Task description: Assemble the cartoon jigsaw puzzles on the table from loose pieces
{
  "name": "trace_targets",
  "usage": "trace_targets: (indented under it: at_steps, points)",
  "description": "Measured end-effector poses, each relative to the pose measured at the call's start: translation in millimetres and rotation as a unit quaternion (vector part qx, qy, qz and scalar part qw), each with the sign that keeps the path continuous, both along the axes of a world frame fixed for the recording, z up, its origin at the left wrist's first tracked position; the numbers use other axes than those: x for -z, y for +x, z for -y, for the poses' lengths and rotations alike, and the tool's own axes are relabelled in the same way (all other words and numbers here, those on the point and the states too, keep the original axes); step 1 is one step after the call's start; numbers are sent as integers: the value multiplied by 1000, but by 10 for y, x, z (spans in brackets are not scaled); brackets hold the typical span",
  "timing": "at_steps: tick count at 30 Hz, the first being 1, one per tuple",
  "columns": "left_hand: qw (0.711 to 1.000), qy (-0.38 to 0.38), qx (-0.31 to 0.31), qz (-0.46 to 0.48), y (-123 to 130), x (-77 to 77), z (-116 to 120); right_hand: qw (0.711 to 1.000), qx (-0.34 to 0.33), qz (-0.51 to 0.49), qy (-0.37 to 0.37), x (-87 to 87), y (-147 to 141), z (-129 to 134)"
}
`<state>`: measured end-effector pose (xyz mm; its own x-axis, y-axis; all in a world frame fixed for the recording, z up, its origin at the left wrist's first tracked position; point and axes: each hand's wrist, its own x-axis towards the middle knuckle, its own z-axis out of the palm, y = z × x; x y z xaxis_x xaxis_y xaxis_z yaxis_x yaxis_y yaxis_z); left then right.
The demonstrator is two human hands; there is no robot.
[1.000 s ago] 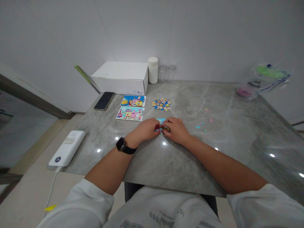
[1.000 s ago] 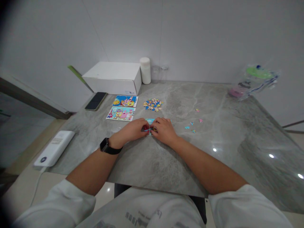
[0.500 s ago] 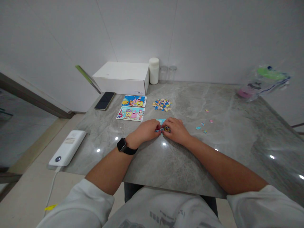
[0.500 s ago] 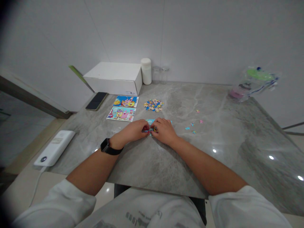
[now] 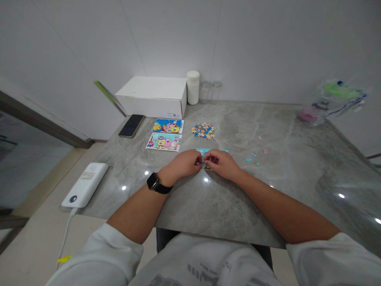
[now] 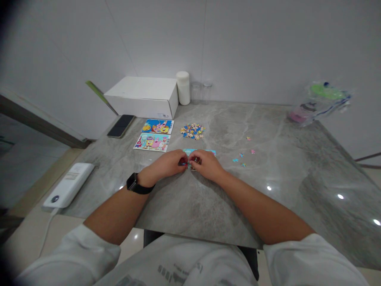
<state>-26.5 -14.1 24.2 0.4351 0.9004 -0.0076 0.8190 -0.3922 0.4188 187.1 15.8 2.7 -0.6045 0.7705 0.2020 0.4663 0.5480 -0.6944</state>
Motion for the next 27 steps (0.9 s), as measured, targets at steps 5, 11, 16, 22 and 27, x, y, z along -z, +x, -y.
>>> trace_targets:
  at_steps: [5,11,16,22,27]
  points:
    - [1000,1,14,18,-29,30,-29,1000,-3,1,1,45,20,-7]
    - [999,-10,8,31,-68,30,-61,1000,-7,17,21,63,14,-11]
    - [999,0,19,38,-57,19,-45,998,55,9,29,-3,140,-88]
    - [999,16,37,22,49,-4,4,992,86,56,77,5,243,-144]
    - [999,16,33,23,69,10,-11,988,87,87,93,36,225,-114]
